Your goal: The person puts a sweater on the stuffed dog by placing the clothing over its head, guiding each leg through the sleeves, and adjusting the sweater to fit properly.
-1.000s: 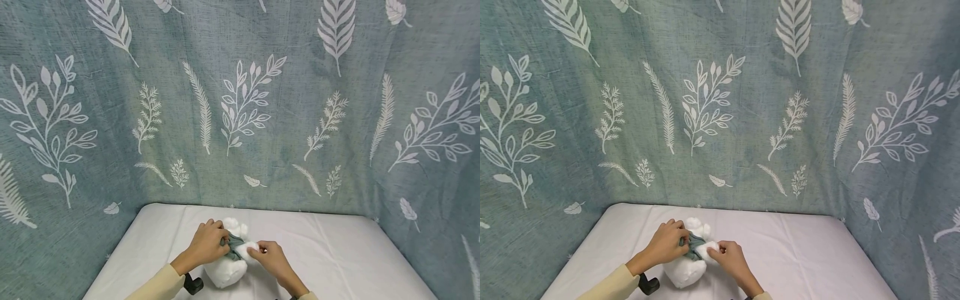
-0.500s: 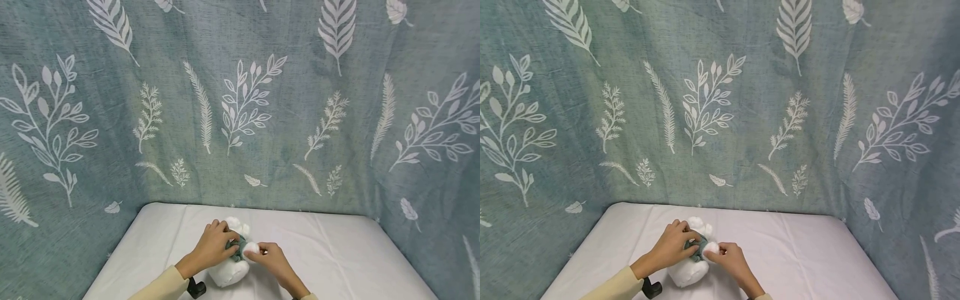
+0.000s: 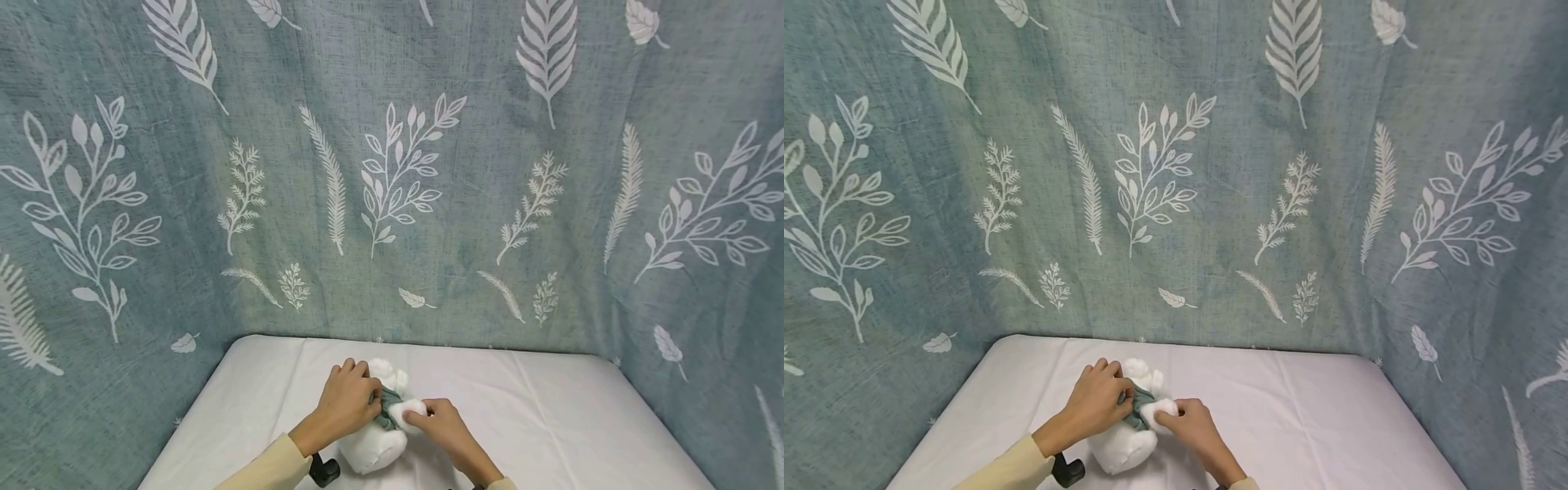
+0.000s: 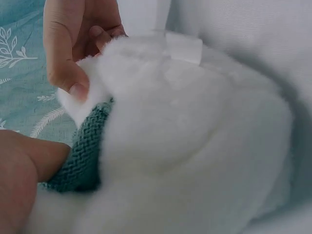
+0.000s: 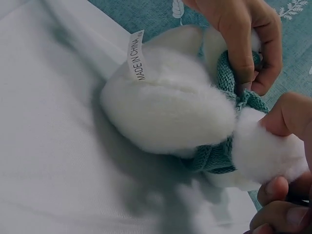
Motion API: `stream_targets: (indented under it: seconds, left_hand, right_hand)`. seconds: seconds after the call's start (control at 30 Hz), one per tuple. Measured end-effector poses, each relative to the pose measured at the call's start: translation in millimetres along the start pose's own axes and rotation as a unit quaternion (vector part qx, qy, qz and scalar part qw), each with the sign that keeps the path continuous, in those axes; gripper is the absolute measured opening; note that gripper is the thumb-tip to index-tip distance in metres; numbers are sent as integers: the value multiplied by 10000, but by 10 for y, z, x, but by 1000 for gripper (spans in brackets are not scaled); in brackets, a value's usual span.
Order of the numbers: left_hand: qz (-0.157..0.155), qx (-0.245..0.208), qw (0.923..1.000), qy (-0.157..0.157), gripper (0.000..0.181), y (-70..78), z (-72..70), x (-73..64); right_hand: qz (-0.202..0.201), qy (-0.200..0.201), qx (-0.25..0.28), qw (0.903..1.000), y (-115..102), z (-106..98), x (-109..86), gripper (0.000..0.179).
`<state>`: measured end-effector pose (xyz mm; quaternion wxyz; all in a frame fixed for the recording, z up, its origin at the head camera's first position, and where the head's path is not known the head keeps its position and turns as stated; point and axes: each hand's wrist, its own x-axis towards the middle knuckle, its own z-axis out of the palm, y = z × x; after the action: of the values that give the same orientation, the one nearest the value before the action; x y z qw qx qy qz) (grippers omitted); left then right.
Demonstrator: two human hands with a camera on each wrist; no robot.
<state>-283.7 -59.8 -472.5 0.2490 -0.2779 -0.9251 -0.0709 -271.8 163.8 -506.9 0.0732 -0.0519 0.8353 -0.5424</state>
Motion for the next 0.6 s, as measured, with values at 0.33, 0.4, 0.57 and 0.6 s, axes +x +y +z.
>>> stream_targets:
  seconds: [0.33, 0.4, 0.57, 0.6]
  left_hand:
    - [-350, -2183, 9739, -512, 11, -152, 34, -44]
    - [-482, -2451, 9665, -587, 18, -165, 30, -49]
    - [-592, -2705, 9585, -679, 35, -161, 36, -72]
    - [-596, -2750, 9569, -712, 39, -159, 35, -81]
  right_hand:
    - [286, -443, -55, 9986, -39, -92, -30, 35]
    - [307, -482, -148, 9983, -29, -119, -33, 37]
    - [323, -528, -278, 9977, 33, -167, -45, 36]
    - [344, -544, -313, 9974, 45, -175, -50, 36]
